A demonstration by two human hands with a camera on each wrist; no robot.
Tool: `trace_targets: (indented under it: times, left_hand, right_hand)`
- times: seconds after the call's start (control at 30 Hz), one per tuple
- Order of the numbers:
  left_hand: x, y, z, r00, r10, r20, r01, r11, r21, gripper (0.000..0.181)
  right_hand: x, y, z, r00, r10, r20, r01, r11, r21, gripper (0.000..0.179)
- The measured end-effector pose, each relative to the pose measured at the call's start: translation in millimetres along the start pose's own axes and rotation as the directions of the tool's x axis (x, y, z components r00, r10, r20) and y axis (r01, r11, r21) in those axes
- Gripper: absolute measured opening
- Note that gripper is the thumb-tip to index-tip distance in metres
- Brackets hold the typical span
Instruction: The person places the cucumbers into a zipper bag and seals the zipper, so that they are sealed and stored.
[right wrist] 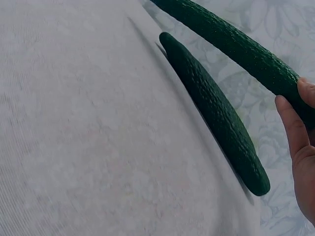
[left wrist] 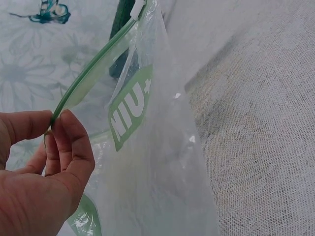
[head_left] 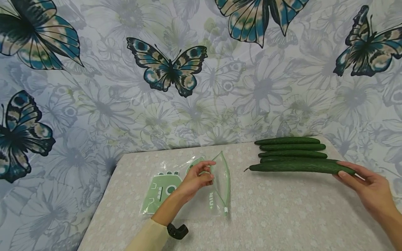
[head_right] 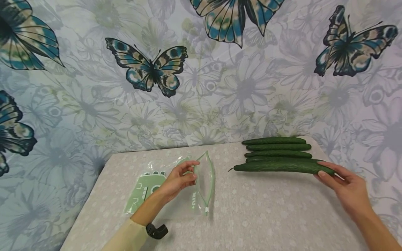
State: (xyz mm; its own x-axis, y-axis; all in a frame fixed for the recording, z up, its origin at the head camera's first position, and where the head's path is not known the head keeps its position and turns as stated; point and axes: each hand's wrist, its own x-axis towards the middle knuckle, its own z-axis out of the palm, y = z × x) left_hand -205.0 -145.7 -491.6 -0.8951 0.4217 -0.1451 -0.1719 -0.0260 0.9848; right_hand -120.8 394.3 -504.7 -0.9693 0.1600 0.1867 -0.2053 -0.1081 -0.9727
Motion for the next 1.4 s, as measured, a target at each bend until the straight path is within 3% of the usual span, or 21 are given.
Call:
trace_targets:
  times: [0.47, 0.97, 1.4]
  left_hand:
    - [1.4, 2.6, 2.5, 1.0, -0.001, 0.003, 0.001, 1.0, 0.007, 0.056]
    - [3.8, 4.1, 3.9, 1.0, 0.013, 0.024, -0.013, 1.0, 0.022, 0.056]
    - [7.6, 3.3, 11.1, 1.0, 0.004, 0.021, -0.004, 1.0, 0.015, 0.055]
  right_hand:
    - [2.0, 6, 39, 0.985, 0.007, 0.171, -0.02, 0.997, 0.077, 0.046]
    - [4.7, 25, 83, 0.972, 0.081, 0.221, -0.08, 0.997, -0.016, 0.046]
    - [5.6, 40, 123, 0.969, 0.055, 0.24, -0.064, 0.997, 0.031, 0.043]
